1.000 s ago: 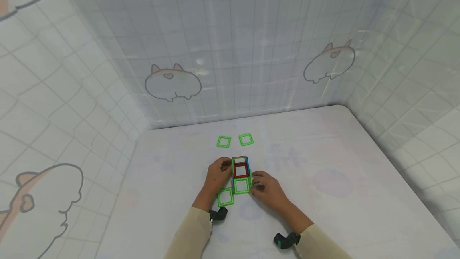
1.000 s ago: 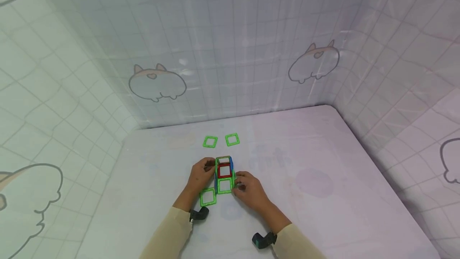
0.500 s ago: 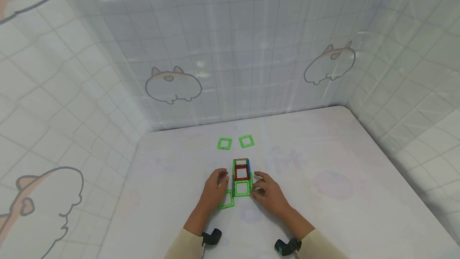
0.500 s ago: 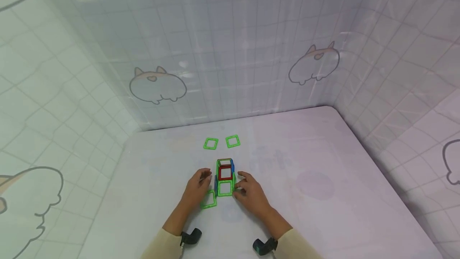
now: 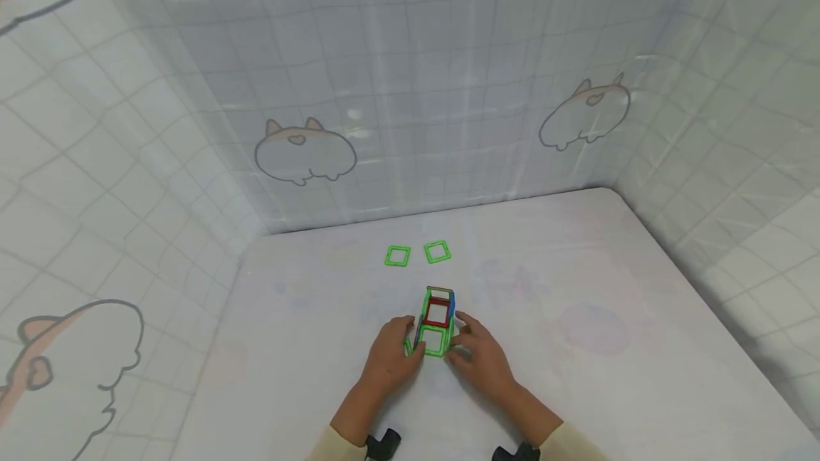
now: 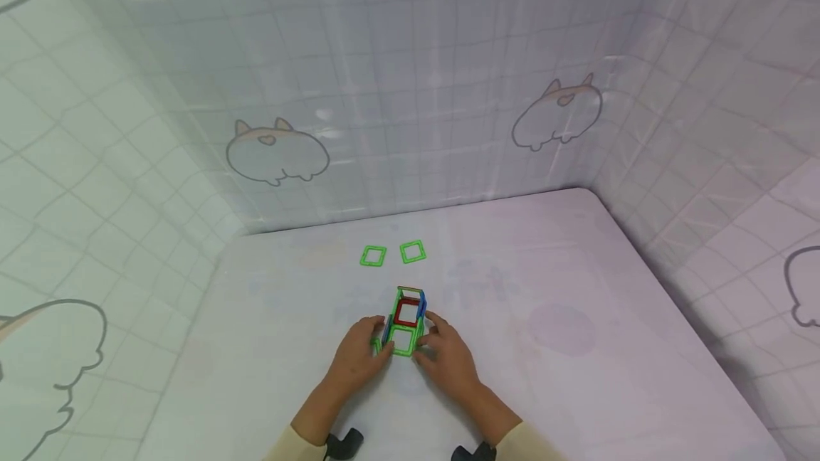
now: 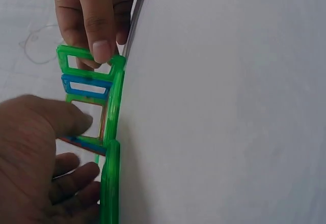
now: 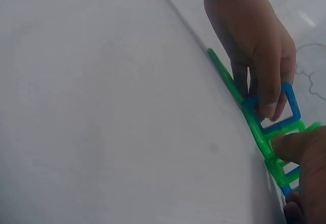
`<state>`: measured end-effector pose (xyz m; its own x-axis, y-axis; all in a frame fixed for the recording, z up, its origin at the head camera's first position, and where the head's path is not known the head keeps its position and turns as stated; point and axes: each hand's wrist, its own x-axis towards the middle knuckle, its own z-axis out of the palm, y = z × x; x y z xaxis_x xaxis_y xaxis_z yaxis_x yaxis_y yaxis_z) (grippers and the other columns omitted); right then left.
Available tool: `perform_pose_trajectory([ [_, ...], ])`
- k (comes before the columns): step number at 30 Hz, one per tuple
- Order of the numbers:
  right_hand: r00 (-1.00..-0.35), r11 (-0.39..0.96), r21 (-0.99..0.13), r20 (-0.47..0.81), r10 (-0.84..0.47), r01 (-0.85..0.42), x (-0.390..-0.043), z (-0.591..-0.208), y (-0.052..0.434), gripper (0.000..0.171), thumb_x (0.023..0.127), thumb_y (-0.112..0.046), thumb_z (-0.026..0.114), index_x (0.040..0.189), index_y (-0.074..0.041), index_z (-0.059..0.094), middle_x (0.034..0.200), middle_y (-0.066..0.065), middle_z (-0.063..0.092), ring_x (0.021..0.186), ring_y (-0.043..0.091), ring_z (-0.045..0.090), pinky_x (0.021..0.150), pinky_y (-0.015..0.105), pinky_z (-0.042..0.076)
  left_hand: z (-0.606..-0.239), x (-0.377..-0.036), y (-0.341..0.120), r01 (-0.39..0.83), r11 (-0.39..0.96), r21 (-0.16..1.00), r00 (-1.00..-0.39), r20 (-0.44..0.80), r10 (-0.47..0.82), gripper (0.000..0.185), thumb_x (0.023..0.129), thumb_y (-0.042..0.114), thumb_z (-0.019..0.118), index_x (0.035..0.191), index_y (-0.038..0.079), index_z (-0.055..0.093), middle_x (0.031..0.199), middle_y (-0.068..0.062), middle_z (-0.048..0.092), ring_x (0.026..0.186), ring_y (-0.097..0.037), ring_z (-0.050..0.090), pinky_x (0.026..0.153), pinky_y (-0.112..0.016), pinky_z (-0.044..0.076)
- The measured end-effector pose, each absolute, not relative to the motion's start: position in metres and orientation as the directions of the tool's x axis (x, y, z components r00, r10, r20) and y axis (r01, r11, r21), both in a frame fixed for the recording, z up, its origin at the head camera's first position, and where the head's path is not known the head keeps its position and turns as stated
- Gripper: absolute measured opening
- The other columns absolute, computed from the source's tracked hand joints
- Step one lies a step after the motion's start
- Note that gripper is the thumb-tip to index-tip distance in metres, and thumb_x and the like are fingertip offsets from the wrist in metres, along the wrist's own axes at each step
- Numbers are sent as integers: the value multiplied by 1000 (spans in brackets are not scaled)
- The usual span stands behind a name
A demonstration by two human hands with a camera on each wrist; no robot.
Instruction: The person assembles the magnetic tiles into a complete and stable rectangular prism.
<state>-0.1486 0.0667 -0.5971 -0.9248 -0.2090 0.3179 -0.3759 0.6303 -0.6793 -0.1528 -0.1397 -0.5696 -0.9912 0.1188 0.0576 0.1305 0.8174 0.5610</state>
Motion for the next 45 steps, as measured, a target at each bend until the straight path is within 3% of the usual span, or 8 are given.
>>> perform_pose_trajectory([
  [4,-904,654,-638,384,-187,-406,-143,-599,63,17,75,-23,88,85,-19,76,130,6,58,104,17,61,85,37,55,-569,-154,-138,143,868,476,-989,97,110,34,89,26,73,116,7,68,105,-1,68,100,-16,59,85,-36,55],
  [9,-875,695,-581,462,-148,-424,-138,-600,57,20,71,-23,91,85,-18,77,104,0,57,90,11,52,73,29,53,-566,-157,-137,162,895,416,-986,108,128,25,86,25,76,102,6,71,86,3,64,83,-12,50,70,-30,51],
  [13,-865,737,-530,479,-148,-419,-135,-603,53,21,69,-24,92,82,-20,77,89,-11,55,79,4,47,63,19,48,-565,-158,-138,152,910,387,-988,81,131,24,86,25,76,98,5,71,83,3,62,81,-12,49,69,-30,51],
  [17,-858,743,-517,491,-148,-424,-132,-603,52,21,68,-24,92,80,-22,75,81,-15,58,73,2,50,60,18,47,-564,-158,-139,147,917,370,-989,64,133,22,86,24,76,96,5,72,82,4,61,80,-11,49,69,-30,51],
  [24,-876,736,-540,460,-149,-409,-131,-599,54,19,72,-26,89,81,-23,73,78,-17,60,70,0,48,59,20,45,-561,-163,-137,160,925,345,-987,39,157,17,87,24,74,88,8,70,71,7,53,71,-11,44,61,-26,43],
  [33,-887,713,-555,411,-212,-427,-136,-602,50,14,80,-29,84,86,-22,74,77,-16,66,68,-2,51,60,19,45,-558,-182,-139,211,914,346,-976,24,216,16,89,25,74,91,9,73,76,6,59,73,-11,48,64,-29,46],
  [39,-888,682,-580,384,-252,-445,-132,-601,46,16,83,-24,80,97,-18,76,89,-11,73,82,5,65,73,28,55,-556,-195,-141,248,893,375,-959,-34,280,13,89,23,73,94,11,74,81,6,62,79,-11,53,69,-30,49],
  [45,-881,665,-582,370,-297,-468,-130,-600,45,20,86,-20,77,106,-17,76,98,-9,74,92,8,68,82,32,56,-559,-209,-142,247,889,386,-951,-77,298,10,89,23,74,95,14,76,84,7,64,82,-11,55,76,-32,52],
])
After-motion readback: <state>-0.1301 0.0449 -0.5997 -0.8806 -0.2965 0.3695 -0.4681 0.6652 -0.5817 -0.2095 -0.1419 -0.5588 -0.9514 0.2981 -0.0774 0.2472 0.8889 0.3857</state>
